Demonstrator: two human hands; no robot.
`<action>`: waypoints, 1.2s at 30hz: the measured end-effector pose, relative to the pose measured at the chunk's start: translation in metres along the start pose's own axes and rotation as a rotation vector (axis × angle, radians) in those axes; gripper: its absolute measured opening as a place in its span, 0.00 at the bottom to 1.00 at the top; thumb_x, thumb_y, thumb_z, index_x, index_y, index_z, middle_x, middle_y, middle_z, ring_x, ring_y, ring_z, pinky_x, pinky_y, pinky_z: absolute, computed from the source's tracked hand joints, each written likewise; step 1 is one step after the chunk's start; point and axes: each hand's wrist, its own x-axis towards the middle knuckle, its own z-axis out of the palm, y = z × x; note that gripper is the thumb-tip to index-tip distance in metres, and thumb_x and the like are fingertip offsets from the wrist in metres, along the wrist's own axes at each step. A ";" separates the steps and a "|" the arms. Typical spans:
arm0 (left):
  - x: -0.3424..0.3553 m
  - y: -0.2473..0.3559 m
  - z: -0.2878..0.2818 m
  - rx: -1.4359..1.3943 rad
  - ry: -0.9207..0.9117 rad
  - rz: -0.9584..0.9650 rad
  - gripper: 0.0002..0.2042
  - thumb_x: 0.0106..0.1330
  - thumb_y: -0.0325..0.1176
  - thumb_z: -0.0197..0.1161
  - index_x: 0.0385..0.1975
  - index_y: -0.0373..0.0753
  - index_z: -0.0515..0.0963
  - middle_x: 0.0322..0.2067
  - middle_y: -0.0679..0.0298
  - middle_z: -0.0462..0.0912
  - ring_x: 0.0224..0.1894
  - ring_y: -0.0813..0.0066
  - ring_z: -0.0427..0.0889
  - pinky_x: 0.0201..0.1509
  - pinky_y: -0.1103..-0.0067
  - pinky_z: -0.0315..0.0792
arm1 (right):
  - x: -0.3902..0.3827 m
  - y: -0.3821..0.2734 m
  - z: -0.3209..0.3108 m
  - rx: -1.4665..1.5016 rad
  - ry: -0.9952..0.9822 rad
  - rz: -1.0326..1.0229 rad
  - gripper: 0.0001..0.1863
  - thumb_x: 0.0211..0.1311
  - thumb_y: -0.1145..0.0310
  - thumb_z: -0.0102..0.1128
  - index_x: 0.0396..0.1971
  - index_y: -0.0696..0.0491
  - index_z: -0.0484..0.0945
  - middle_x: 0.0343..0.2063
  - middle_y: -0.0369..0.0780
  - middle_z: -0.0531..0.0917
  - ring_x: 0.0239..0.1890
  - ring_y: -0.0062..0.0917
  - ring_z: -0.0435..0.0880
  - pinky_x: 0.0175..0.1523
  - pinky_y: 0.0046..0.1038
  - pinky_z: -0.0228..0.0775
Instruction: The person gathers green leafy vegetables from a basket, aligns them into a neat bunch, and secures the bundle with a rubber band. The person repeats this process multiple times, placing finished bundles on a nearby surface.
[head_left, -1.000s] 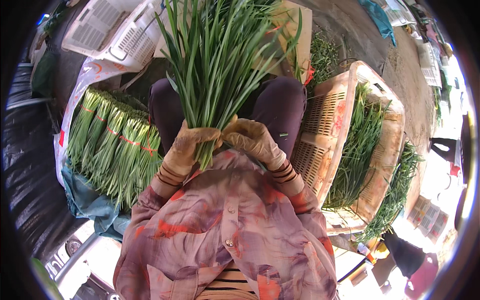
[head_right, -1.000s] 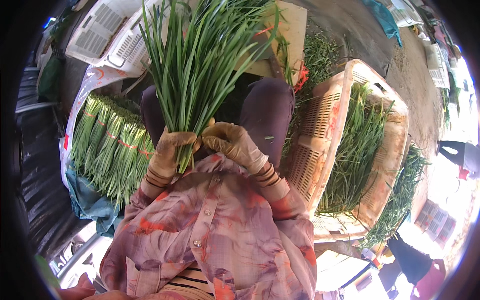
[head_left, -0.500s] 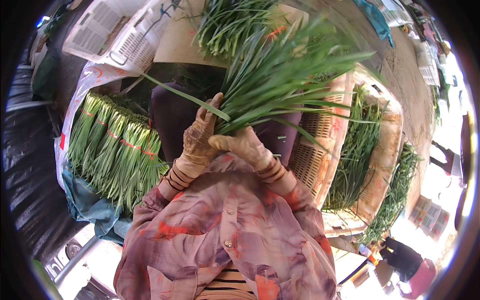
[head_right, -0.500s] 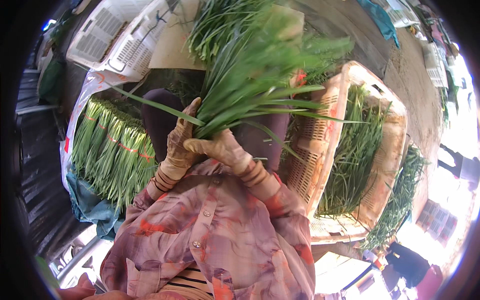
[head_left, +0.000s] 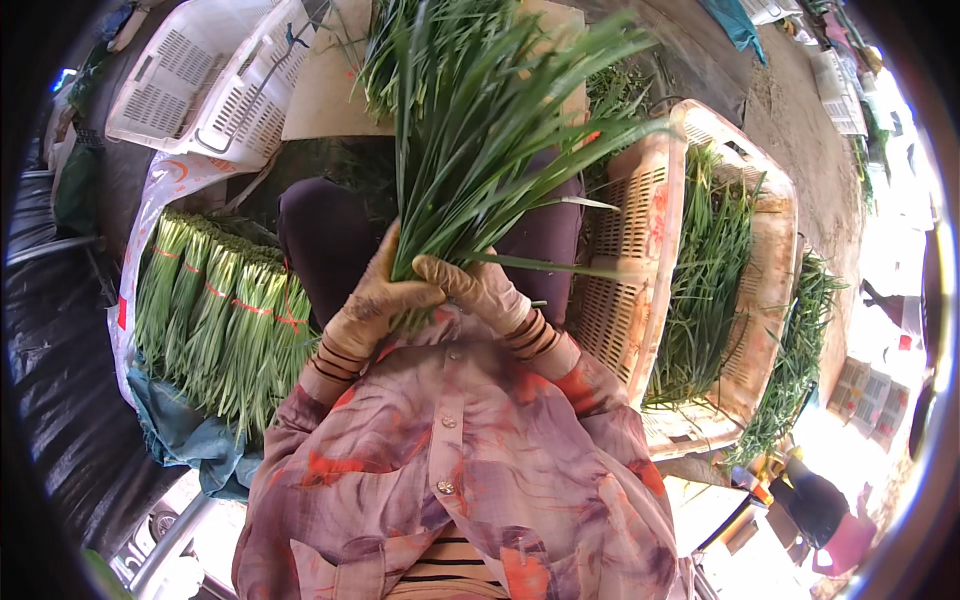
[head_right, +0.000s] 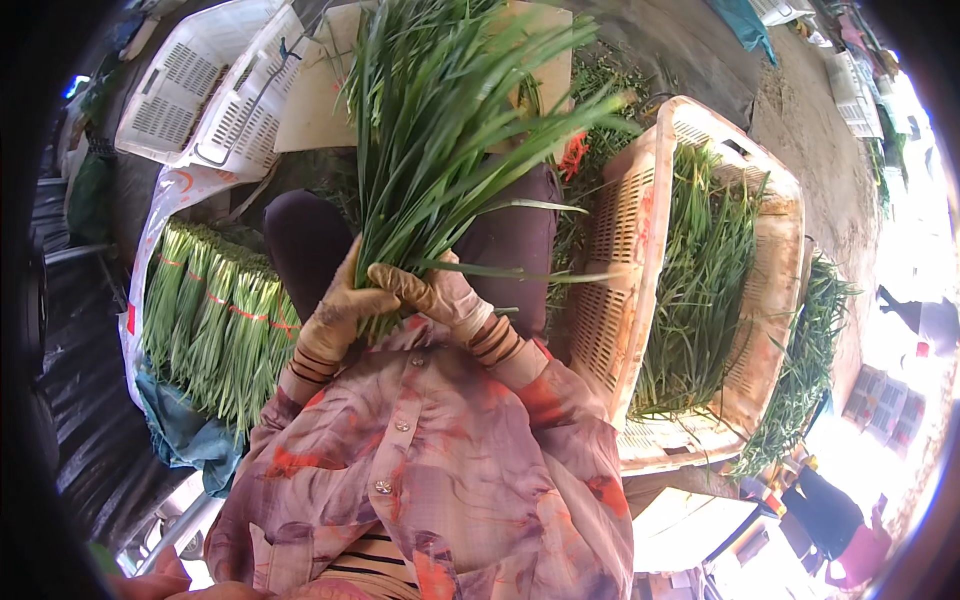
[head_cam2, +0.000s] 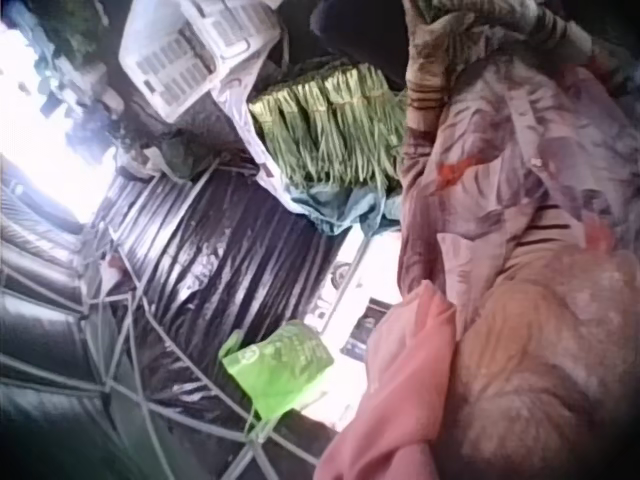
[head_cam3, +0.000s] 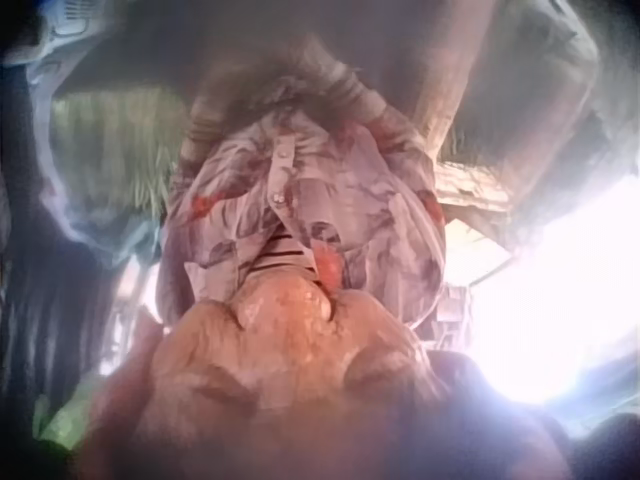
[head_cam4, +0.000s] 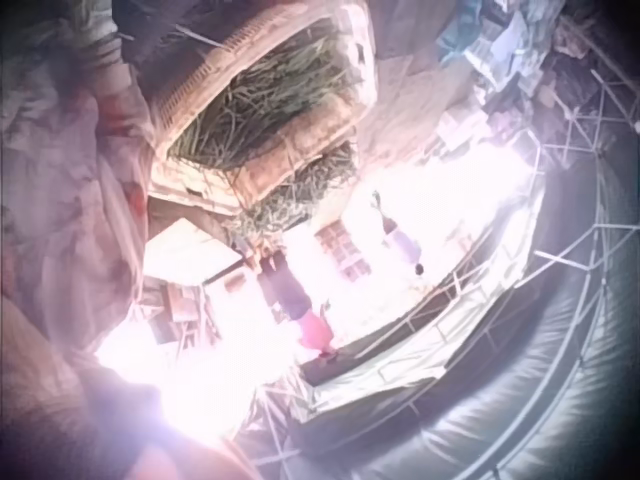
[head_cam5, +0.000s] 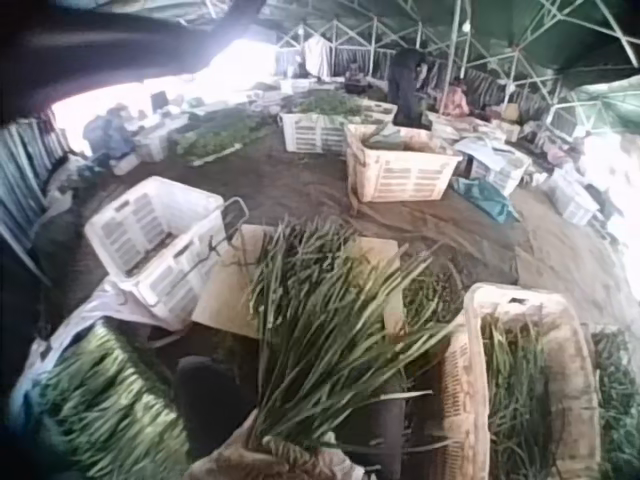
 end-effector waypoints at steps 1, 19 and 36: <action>-0.001 -0.006 0.003 -0.012 -0.014 0.030 0.39 0.45 0.17 0.68 0.62 0.38 0.61 0.50 0.61 0.75 0.52 0.71 0.74 0.55 0.76 0.69 | 0.002 0.001 -0.004 -0.182 -0.042 -0.092 0.18 0.55 0.66 0.68 0.45 0.55 0.76 0.38 0.33 0.80 0.38 0.18 0.76 0.43 0.24 0.72; -0.040 0.014 -0.040 1.009 0.055 0.225 0.21 0.54 0.24 0.65 0.50 0.34 0.71 0.36 0.61 0.83 0.39 0.80 0.81 0.44 0.82 0.74 | -0.076 -0.085 -0.135 -0.002 0.786 -0.350 0.19 0.63 0.64 0.56 0.49 0.61 0.75 0.35 0.41 0.83 0.37 0.23 0.81 0.45 0.26 0.74; -0.066 0.042 -0.053 1.898 0.030 0.840 0.28 0.46 0.25 0.63 0.53 0.46 0.74 0.39 0.59 0.80 0.32 0.63 0.81 0.32 0.72 0.75 | -0.074 -0.095 -0.139 -0.804 0.774 -0.219 0.09 0.60 0.72 0.59 0.41 0.54 0.81 0.29 0.34 0.84 0.29 0.16 0.80 0.37 0.19 0.74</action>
